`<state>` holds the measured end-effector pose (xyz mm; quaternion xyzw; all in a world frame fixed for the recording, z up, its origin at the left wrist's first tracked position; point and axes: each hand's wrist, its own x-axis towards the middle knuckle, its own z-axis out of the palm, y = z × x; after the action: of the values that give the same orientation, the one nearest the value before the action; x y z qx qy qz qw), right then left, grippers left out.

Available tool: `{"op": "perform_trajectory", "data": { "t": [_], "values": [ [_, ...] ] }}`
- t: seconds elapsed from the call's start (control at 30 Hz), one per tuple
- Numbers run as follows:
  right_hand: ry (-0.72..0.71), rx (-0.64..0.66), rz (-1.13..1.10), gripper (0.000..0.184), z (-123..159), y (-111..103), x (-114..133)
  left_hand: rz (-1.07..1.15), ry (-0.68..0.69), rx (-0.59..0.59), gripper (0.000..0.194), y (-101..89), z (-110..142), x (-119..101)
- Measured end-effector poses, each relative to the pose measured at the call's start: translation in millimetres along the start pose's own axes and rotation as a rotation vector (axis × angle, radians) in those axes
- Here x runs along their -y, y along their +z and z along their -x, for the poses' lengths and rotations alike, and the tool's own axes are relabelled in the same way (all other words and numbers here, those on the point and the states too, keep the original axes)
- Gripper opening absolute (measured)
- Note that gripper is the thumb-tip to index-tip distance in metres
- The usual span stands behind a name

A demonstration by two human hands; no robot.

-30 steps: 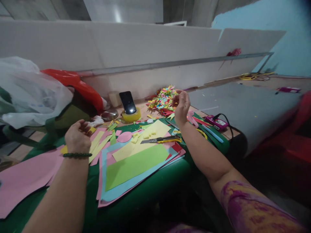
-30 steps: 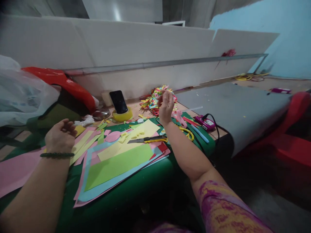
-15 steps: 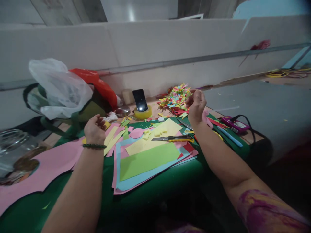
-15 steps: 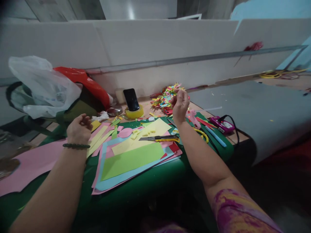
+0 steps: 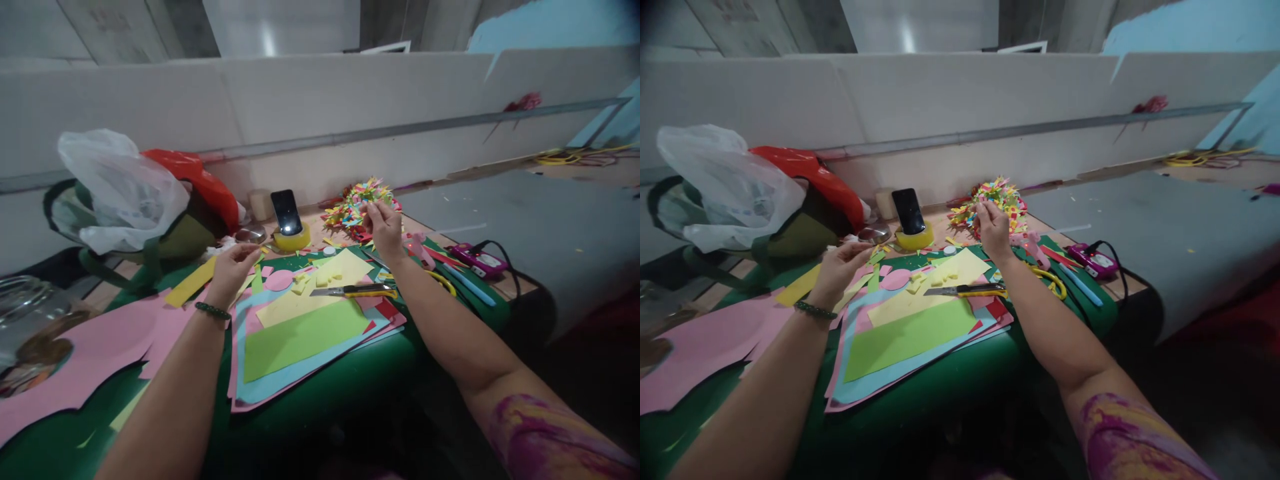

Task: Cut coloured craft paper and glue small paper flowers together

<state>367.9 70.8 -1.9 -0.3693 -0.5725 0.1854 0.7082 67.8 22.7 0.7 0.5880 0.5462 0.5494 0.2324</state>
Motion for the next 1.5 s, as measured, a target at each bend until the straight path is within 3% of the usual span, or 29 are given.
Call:
{"op": "perform_trajectory", "data": {
  "t": [0.1, 0.23, 0.3, 0.43, 0.57, 0.8, 1.0, 1.17, 1.3, 1.4, 1.5],
  "values": [
    [-0.003, -0.018, 0.017, 0.04, -1.4, -0.8, -2.6, -0.093, 0.04, 0.013, 0.024, -1.0, -1.7, 0.5],
    [-0.029, -0.033, 0.053, 0.034, -2.0, -2.4, -5.6, -0.081, -0.064, -0.222, 0.029, -24.4, -15.0, 5.6],
    [-0.026, -0.054, 0.047, 0.03, -1.6, -3.1, -6.6, -0.215, -0.149, -0.221, 0.035, -39.5, -20.2, 9.8],
    [-0.026, -0.078, 0.027, 0.027, -0.1, -2.1, -9.6, -0.481, -0.259, 0.029, 0.027, -58.6, -17.9, 18.5],
    [-0.039, -0.057, 0.064, 0.028, 2.3, -0.2, -12.6, -0.645, -0.31, 0.263, 0.019, -60.1, -11.1, 22.4],
    [-0.022, -0.04, 0.114, 0.029, 3.8, -2.2, -13.4, -0.825, -0.395, 0.409, 0.017, -53.6, -14.2, 27.4],
    [-0.019, -0.016, 0.098, 0.031, 5.0, -1.3, -10.9, -0.793, -0.353, 0.28, 0.009, -68.4, -14.2, 22.1],
    [-0.017, -0.015, 0.101, 0.031, 5.8, 0.2, -11.7, -0.738, -0.322, 0.037, 0.01, -90.0, -14.0, 15.7],
    [-0.009, -0.019, 0.1, 0.032, 5.5, -0.2, -12.6, -0.64, -0.285, -0.171, 0.017, -93.9, -15.2, 12.3],
    [-0.013, -0.004, 0.108, 0.031, 5.6, -0.6, -12.4, -0.6, -0.277, -0.221, 0.015, -93.0, -15.0, 12.0],
    [-0.015, -0.003, 0.106, 0.029, 5.6, -0.6, -12.7, -0.599, -0.284, -0.197, 0.012, -93.4, -14.2, 16.2]
  ]
}}
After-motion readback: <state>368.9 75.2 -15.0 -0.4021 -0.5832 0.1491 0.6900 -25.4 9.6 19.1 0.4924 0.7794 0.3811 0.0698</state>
